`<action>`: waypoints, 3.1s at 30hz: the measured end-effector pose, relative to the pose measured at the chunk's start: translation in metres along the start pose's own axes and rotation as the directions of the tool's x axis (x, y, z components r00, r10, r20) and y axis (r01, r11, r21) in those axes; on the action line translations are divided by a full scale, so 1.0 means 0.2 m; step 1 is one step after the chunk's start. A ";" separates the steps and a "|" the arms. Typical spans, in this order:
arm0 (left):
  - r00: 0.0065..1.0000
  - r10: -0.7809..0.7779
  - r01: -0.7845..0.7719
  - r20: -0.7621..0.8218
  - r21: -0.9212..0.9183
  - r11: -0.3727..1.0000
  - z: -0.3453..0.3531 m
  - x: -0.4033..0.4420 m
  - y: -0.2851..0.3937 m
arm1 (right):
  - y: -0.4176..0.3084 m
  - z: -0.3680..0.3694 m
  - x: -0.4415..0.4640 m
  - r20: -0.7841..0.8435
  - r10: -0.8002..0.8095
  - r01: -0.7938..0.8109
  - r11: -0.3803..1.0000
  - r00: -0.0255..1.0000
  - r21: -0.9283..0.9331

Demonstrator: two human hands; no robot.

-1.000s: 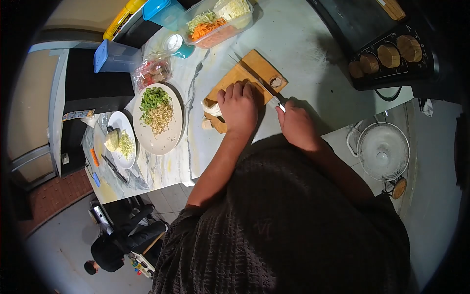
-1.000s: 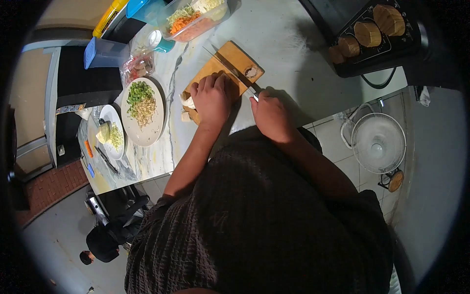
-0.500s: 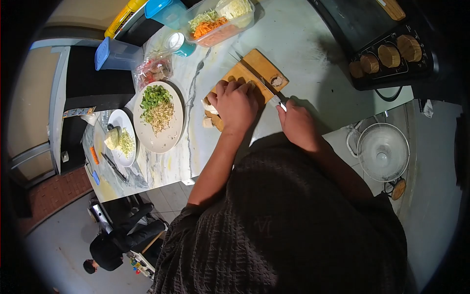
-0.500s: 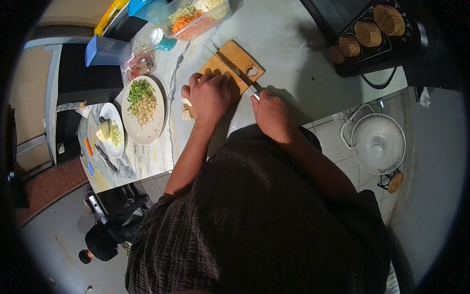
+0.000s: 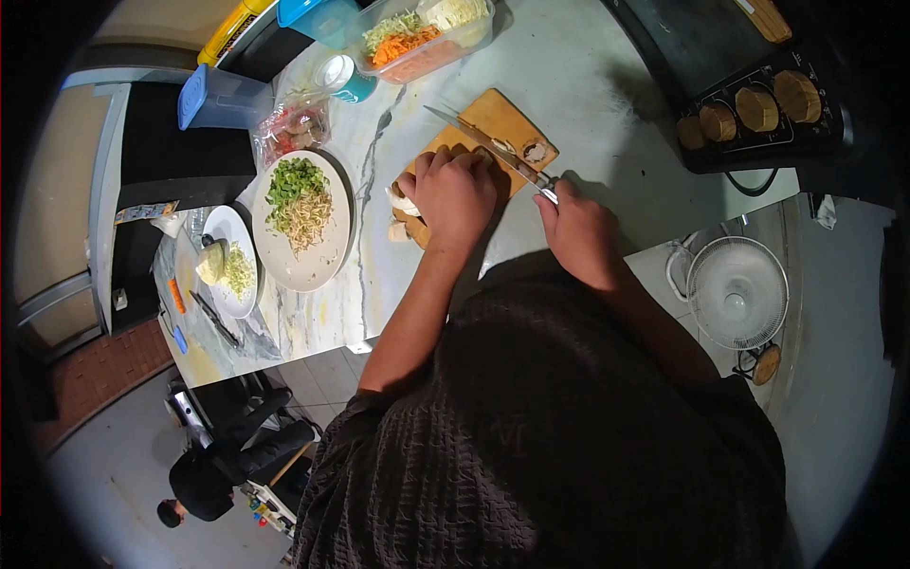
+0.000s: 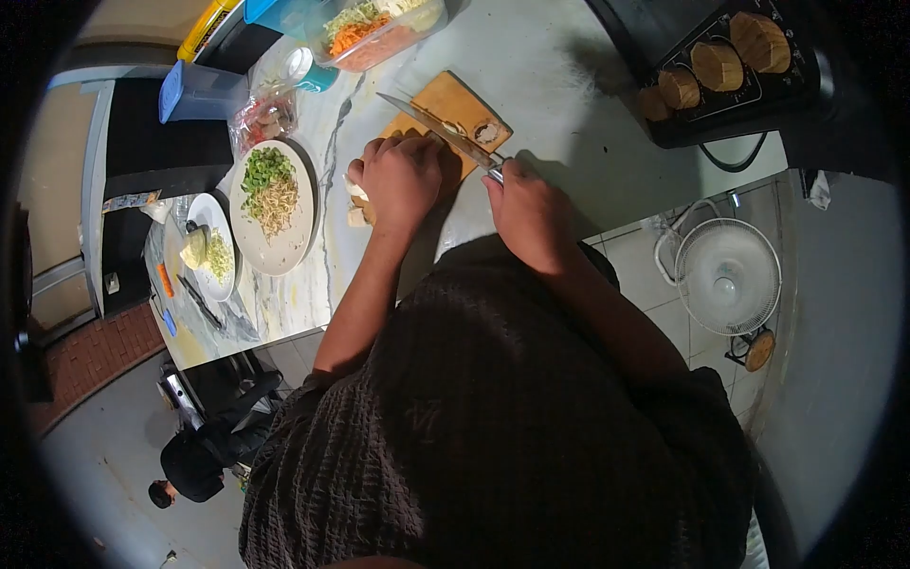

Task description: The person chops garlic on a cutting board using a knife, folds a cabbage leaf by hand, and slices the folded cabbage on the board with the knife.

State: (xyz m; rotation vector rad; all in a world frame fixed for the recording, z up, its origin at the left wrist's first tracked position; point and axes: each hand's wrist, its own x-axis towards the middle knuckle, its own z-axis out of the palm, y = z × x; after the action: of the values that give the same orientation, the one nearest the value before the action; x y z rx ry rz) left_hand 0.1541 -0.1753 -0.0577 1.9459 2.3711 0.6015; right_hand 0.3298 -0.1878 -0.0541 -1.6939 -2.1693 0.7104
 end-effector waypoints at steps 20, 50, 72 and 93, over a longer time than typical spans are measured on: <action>1.000 0.007 -0.007 0.009 0.009 1.000 0.01 0.00 0.00 | -0.05 0.02 -0.01 0.145 0.085 -0.112 0.975 0.986 0.191; 0.996 0.047 -0.051 -0.077 -0.042 0.998 0.02 -0.01 0.00 | -0.11 0.05 -0.01 0.210 0.068 -0.100 0.984 0.975 0.146; 0.994 0.041 -0.045 -0.103 -0.031 0.999 0.04 -0.02 0.00 | -0.09 0.05 -0.01 0.196 0.076 -0.098 0.989 0.978 0.106; 0.998 -0.043 0.040 -0.036 -0.079 0.996 0.04 0.01 0.03 | -0.01 0.04 0.02 0.097 0.055 -0.060 0.997 0.994 0.057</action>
State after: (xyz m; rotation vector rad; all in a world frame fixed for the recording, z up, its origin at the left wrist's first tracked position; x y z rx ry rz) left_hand 0.1604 -0.1698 -0.0626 1.8652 2.3649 0.7231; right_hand 0.3224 -0.1861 -0.0603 -1.7313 -2.1466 0.8792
